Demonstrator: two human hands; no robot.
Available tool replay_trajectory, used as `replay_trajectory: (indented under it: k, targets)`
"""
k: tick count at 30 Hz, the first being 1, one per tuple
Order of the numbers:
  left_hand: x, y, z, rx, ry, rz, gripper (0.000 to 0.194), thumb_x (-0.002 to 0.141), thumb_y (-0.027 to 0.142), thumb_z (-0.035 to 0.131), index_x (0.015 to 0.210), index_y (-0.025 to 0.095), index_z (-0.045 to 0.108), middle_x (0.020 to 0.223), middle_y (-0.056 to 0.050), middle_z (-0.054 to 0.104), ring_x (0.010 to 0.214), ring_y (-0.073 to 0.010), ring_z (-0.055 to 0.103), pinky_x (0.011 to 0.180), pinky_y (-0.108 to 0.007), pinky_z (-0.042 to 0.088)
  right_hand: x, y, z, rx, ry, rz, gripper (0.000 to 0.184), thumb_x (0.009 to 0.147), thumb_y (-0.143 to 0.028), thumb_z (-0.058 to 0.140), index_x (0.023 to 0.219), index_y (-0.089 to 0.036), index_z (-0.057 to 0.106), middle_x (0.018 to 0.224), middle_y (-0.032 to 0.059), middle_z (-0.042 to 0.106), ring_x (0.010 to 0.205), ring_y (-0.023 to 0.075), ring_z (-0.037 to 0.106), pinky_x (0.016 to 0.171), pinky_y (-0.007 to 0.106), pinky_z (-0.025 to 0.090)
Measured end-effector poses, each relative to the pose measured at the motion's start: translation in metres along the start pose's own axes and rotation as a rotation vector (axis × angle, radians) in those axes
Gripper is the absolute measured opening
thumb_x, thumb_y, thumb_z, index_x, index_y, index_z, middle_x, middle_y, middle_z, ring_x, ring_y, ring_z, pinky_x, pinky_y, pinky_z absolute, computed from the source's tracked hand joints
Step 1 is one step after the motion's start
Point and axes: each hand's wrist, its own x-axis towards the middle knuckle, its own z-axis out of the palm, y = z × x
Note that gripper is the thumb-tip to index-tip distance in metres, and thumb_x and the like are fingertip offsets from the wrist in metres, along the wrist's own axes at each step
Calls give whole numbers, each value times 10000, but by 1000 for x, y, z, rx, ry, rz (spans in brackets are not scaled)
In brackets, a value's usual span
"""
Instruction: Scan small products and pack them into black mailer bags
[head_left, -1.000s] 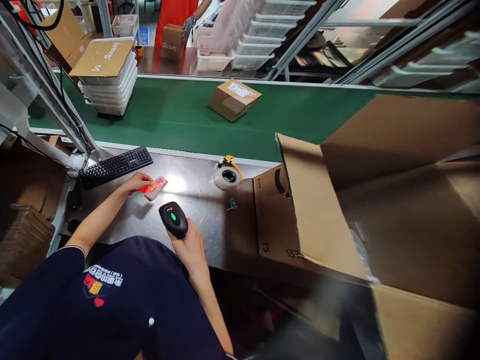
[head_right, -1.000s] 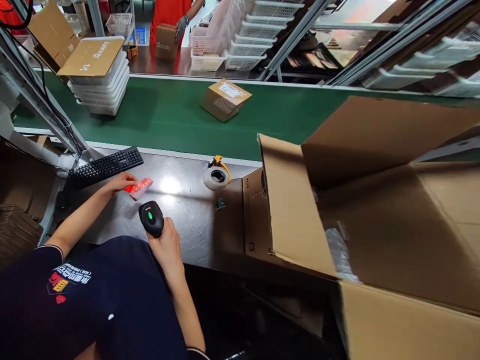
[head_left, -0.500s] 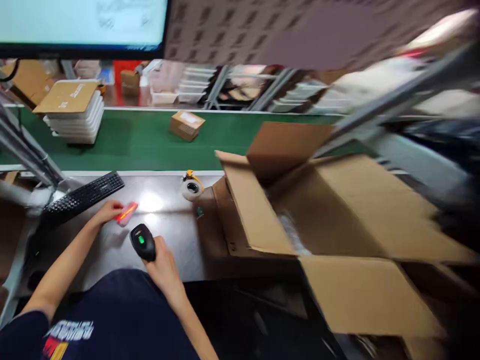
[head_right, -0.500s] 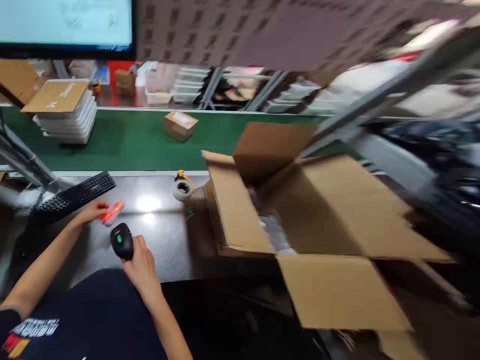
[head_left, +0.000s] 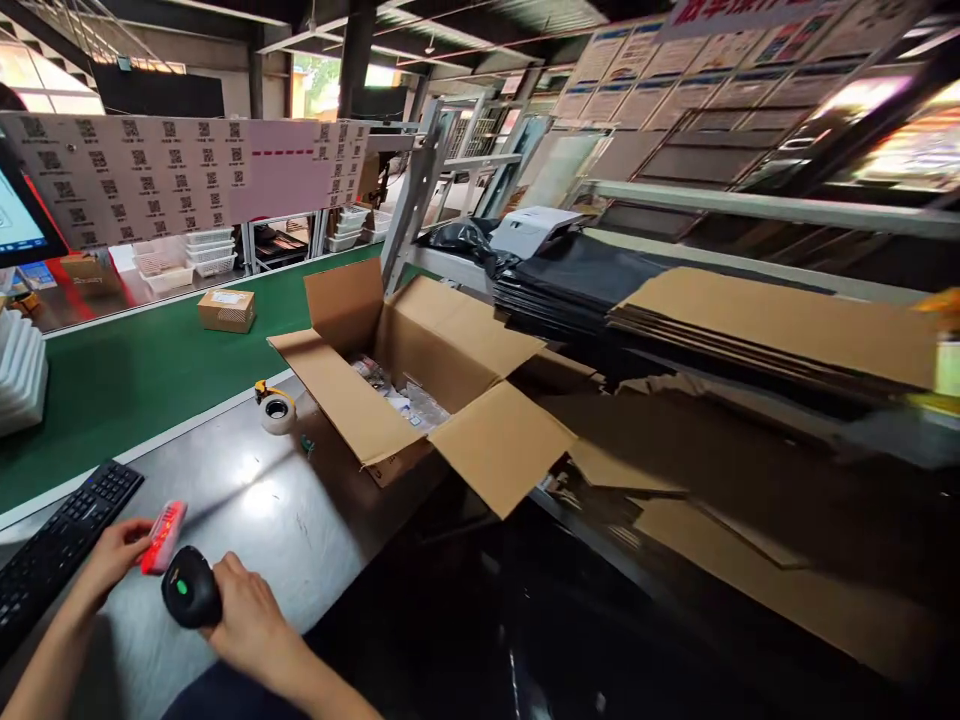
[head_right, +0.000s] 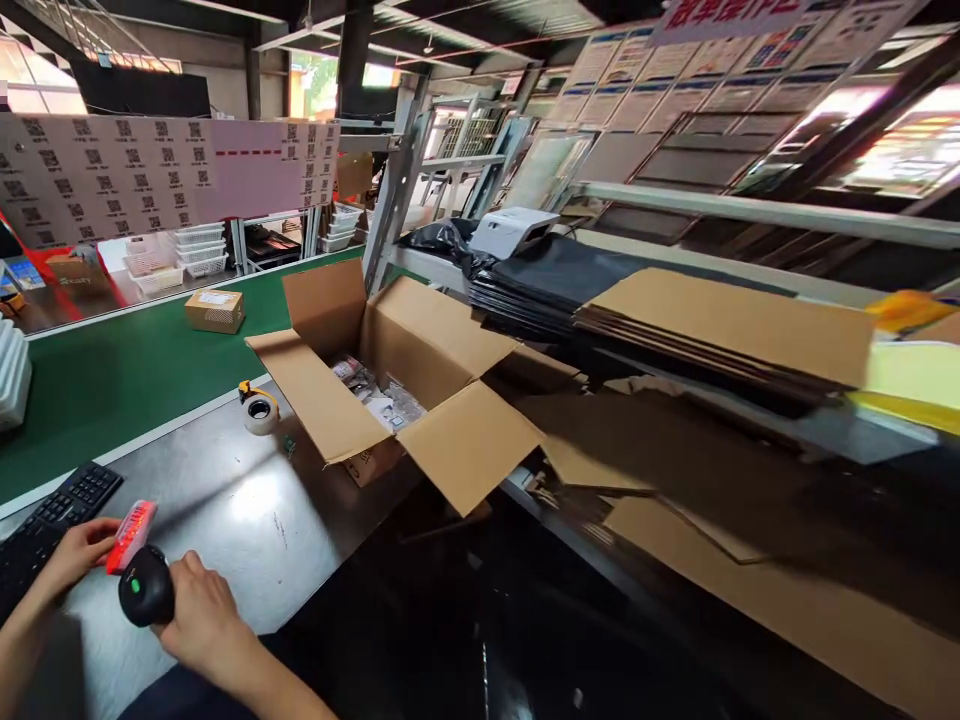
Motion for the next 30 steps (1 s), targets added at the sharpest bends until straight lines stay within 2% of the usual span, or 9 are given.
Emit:
replay_trajectory:
  k: [5, 12, 14, 17, 19, 21, 25, 30]
  targets:
    - [5, 14, 9, -8, -83, 43, 492, 498, 625, 837, 693, 186, 728, 888, -121, 805, 936, -356, 747, 871, -397, 565, 0, 6, -6, 26, 47, -5, 400, 799, -362, 708, 1178, -238, 692, 1238, 94, 721, 1048, 335, 745, 897, 426, 582]
    - [16, 15, 15, 51, -144, 93, 427, 558, 645, 794, 693, 242, 759, 871, -78, 813, 913, -362, 742, 894, -458, 568, 1, 7, -11, 55, 70, 2, 408, 778, -298, 745, 1177, -220, 708, 1240, 116, 727, 1035, 347, 739, 896, 450, 583]
    - [14, 22, 15, 73, -121, 113, 398, 568, 616, 762, 726, 252, 784, 891, -81, 822, 912, -365, 741, 910, -477, 568, 1, 5, -14, 37, 72, -3, 385, 792, -282, 746, 1168, -212, 707, 1227, 103, 730, 1010, 313, 738, 873, 410, 572]
    - [-1, 44, 15, 85, -62, 140, 389, 593, 540, 717, 799, 222, 809, 887, -100, 821, 871, -351, 728, 881, -487, 566, -3, -1, -23, -15, 83, -24, 326, 786, -209, 748, 1109, -204, 702, 1152, 64, 735, 928, 248, 730, 787, 332, 526]
    - [-10, 59, 14, 73, -31, 109, 314, 597, 480, 729, 746, 212, 795, 808, -81, 804, 801, -307, 698, 829, -442, 558, -6, -3, -31, -36, 94, -45, 293, 779, -158, 736, 1065, -200, 688, 1095, 49, 721, 882, 229, 712, 734, 310, 483]
    - [-10, 65, 10, 37, 9, 75, 266, 645, 389, 739, 791, 178, 810, 846, -72, 807, 819, -259, 687, 840, -378, 540, -4, -2, -35, -30, 75, -63, 274, 817, -136, 685, 1084, -191, 659, 1115, 68, 689, 896, 231, 689, 741, 318, 458]
    - [-1, 48, -4, -48, 37, 26, 336, 680, 290, 774, 951, 103, 843, 919, -94, 816, 815, -206, 690, 787, -296, 508, 9, 7, -32, -1, 69, -108, 208, 865, -192, 637, 1071, -201, 615, 1118, 84, 627, 897, 227, 642, 752, 327, 441]
    - [-7, 29, -9, -118, 14, 86, 383, 708, 308, 774, 999, 70, 844, 859, -92, 807, 734, -189, 679, 707, -273, 487, 9, 13, -25, 47, 121, -194, 132, 847, -280, 625, 962, -226, 588, 988, 46, 592, 839, 218, 611, 710, 321, 440]
